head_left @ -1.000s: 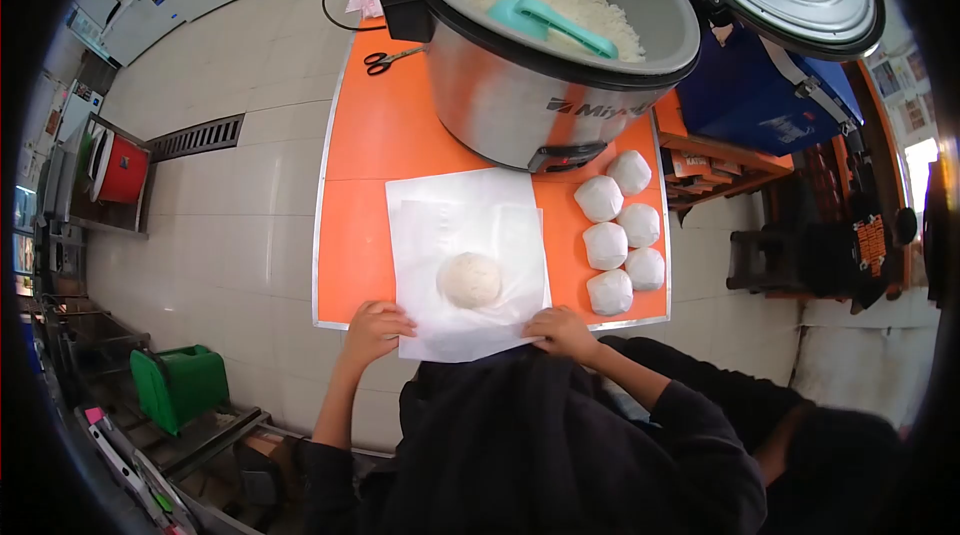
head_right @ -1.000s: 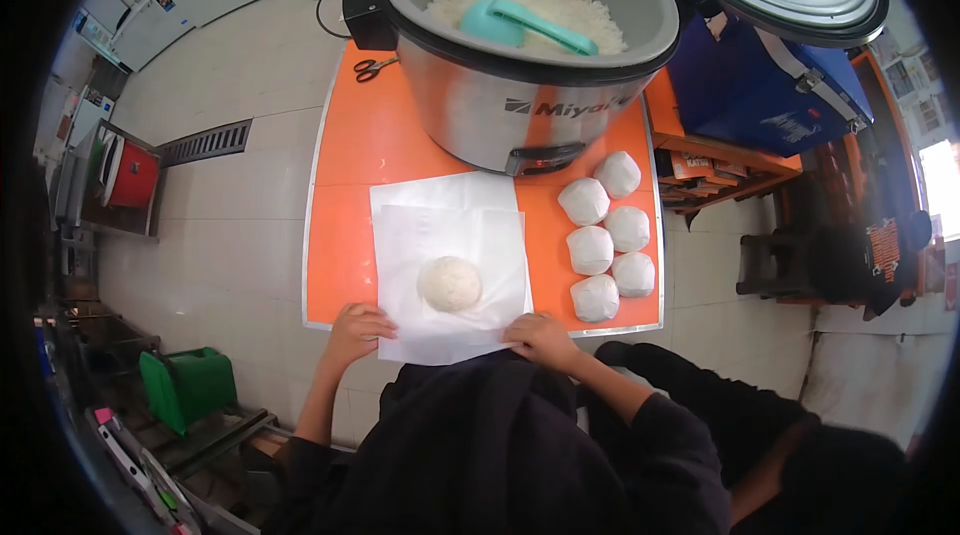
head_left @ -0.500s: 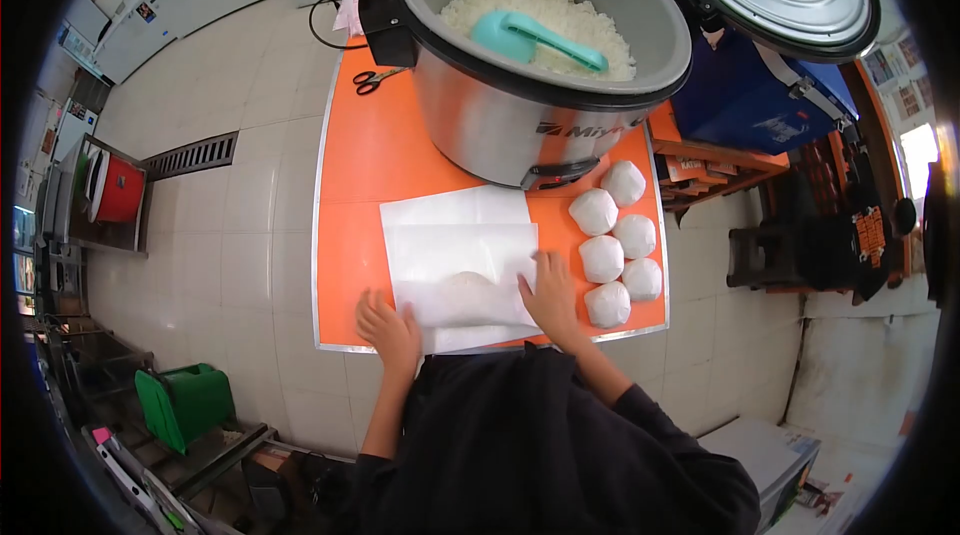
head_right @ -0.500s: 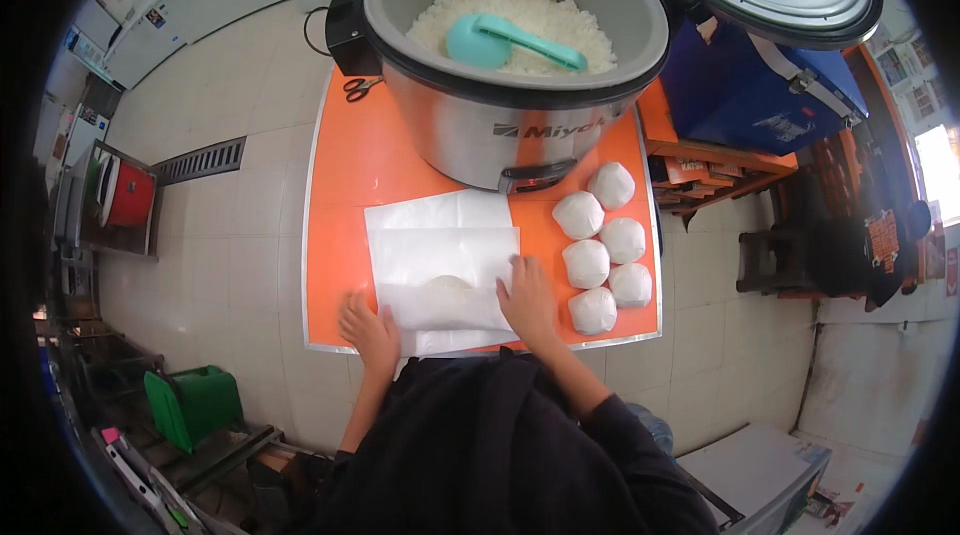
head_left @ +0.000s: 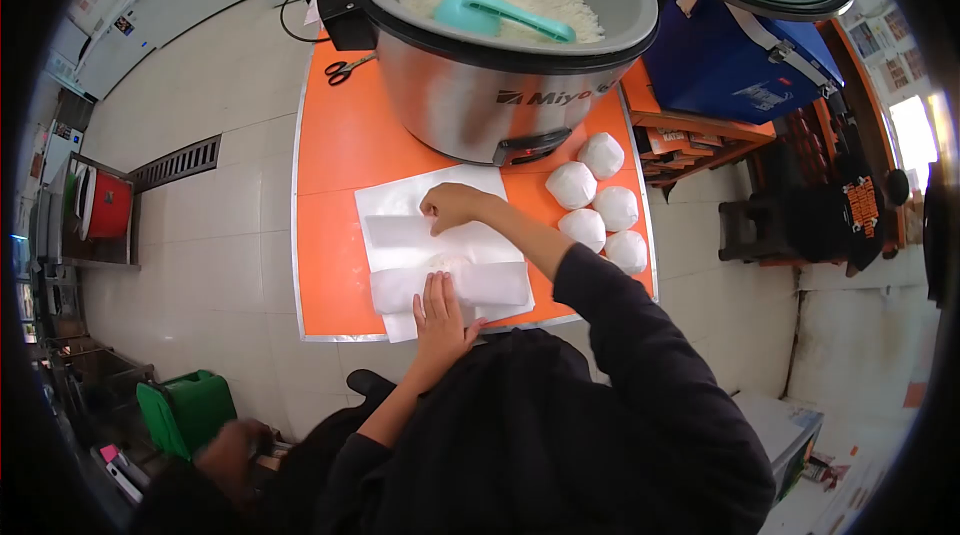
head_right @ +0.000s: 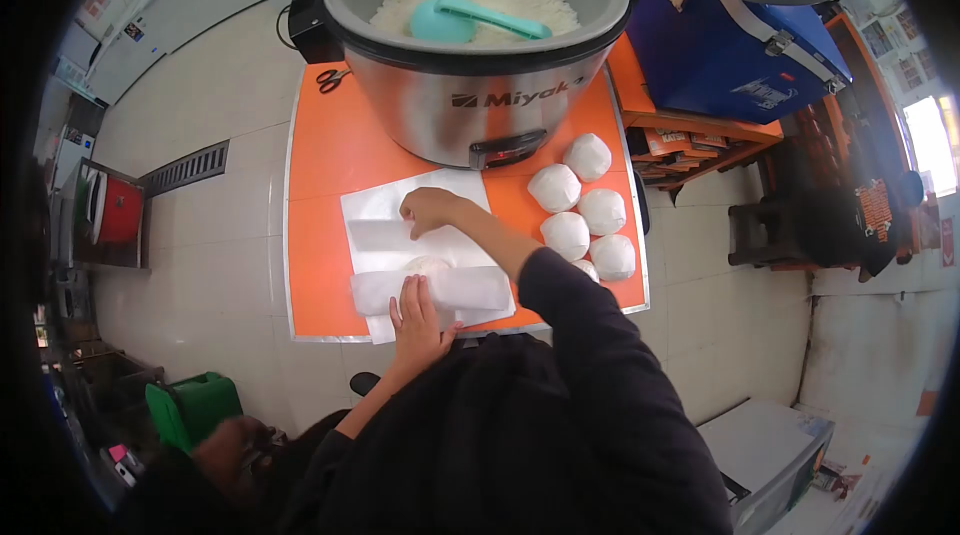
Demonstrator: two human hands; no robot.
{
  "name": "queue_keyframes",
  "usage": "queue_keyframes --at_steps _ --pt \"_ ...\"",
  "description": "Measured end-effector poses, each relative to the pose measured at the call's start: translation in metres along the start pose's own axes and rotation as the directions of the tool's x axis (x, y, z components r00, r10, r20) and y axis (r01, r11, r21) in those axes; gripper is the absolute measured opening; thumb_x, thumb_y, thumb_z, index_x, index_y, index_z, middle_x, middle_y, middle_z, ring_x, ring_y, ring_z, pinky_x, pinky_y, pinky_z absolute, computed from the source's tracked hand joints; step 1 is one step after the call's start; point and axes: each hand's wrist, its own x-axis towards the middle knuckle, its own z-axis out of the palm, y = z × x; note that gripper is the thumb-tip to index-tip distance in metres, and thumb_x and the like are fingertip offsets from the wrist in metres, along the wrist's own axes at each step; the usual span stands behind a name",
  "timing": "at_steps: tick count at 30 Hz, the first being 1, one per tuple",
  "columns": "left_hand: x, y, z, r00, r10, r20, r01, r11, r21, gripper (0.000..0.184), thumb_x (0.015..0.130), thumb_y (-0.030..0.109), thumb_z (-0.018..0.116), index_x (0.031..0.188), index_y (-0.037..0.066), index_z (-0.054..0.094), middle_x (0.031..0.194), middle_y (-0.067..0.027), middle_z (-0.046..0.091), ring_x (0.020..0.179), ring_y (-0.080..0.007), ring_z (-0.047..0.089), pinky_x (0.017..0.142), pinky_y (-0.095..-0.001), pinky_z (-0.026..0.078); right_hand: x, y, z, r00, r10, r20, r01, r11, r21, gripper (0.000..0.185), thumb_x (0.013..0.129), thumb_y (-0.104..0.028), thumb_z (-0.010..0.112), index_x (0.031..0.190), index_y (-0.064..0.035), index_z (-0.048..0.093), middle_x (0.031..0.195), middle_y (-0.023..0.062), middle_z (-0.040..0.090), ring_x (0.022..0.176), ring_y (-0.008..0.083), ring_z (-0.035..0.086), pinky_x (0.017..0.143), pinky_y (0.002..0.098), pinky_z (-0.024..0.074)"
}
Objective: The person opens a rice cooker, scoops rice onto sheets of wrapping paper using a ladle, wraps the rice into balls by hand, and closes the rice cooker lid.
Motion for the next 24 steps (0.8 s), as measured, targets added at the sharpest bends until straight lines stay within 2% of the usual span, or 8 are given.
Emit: queue_keyframes --at_steps 5,9,11,14,17,19,21,24 --pt "-0.001 0.013 -0.008 1.0 -0.02 -0.018 0.022 0.993 0.116 0.088 0.08 0.056 0.046 0.137 -0.006 0.021 0.143 -0.0221 0.022 0.134 -0.0318 0.02 0.102 -0.0538 0.013 -0.03 -0.015 -0.011 0.997 -0.069 0.045 0.054 0.959 0.277 0.035 0.064 -0.026 0.072 0.093 -0.0076 0.063 0.096 0.0089 0.064 0.088 0.0261 0.06 0.075 0.0373 0.0472" --pt "0.002 0.016 -0.006 0.998 -0.019 -0.065 0.027 0.991 0.133 0.081 0.081 0.049 0.047 0.137 -0.004 0.024 0.14 -0.022 0.026 0.133 -0.0321 0.022 0.1 -0.0527 0.015 -0.048 -0.038 0.013 0.978 -0.141 -0.151 0.138 0.99 -0.03 0.028 0.076 -0.013 0.058 0.103 -0.0109 0.063 0.094 0.0107 0.066 0.089 0.0272 0.061 0.076 0.0396 0.0483" --pt "-0.001 0.007 0.009 0.997 0.002 -0.071 0.01 0.985 0.173 0.074 0.081 0.044 0.049 0.133 -0.004 0.029 0.135 -0.0212 0.032 0.127 -0.0323 0.029 0.099 -0.0515 0.016 -0.078 -0.084 0.03 0.986 0.027 -0.162 -0.072 0.957 -0.281 0.027 0.075 -0.013 0.055 0.1 -0.0132 0.064 0.088 0.0105 0.066 0.083 0.028 0.063 0.075 0.0379 0.0498" --pt "-0.016 -0.022 0.053 0.994 0.04 -0.103 -0.021 0.983 0.182 0.06 0.078 0.034 0.053 0.123 -0.003 0.039 0.118 -0.0196 0.044 0.108 -0.0313 0.042 0.095 -0.0498 0.021 -0.099 -0.096 0.094 0.836 -0.22 -0.503 0.019 0.927 -0.374 0.033 0.076 -0.015 0.054 0.104 0.0015 0.057 0.111 0.0171 0.059 0.107 0.0275 0.056 0.089 0.0363 0.0453" --pt "-0.026 -0.041 0.048 0.996 0.055 -0.07 -0.047 0.993 0.11 0.057 0.081 0.033 0.051 0.124 -0.001 0.039 0.116 -0.0193 0.045 0.107 -0.0317 0.042 0.094 -0.0504 0.021 -0.111 -0.113 0.118 0.777 -0.116 -0.618 -0.069 0.961 -0.266 0.041 0.078 -0.015 0.049 0.112 0.0087 0.051 0.125 0.0228 0.049 0.12 0.0302 0.046 0.099 0.0373 0.037" --pt "-0.041 -0.056 0.05 0.849 0.096 -0.519 -0.175 0.979 -0.106 0.056 0.085 0.034 0.045 0.128 -0.001 0.036 0.124 -0.0199 0.041 0.116 -0.0337 0.037 0.094 -0.0526 0.02 -0.116 -0.124 0.135 0.783 -0.063 -0.619 -0.098 0.97 -0.222 0.047 0.08 -0.014 0.048 0.121 0.0087 0.044 0.133 0.0236 0.039 0.127 0.0311 0.037 0.103 0.0385 0.0324" --pt "-0.032 -0.051 0.032 0.846 0.081 -0.528 -0.194 0.968 -0.162 0.058 0.088 0.034 0.044 0.132 -0.001 0.032 0.132 -0.0193 0.037 0.123 -0.033 0.033 0.096 -0.0525 0.019 -0.114 -0.12 0.141 0.8 -0.002 -0.6 -0.101 0.985 -0.139 0.053 0.081 -0.014 0.046 0.128 0.0083 0.037 0.139 0.0237 0.03 0.132 0.0319 0.029 0.105 0.0397 0.0288" --pt "-0.014 -0.022 -0.019 0.996 0.037 0.079 -0.038 0.999 0.019 0.067 0.088 0.032 0.049 0.139 -0.001 0.021 0.147 -0.0152 0.022 0.135 -0.0264 0.022 0.1 -0.0491 0.016 -0.122 -0.113 0.152 0.797 0.144 -0.586 -0.097 0.989 0.111 0.063 0.079 -0.012 0.051 0.135 0.0063 0.026 0.143 0.0222 0.022 0.133 0.0342 0.025 0.107 0.042 0.0254"
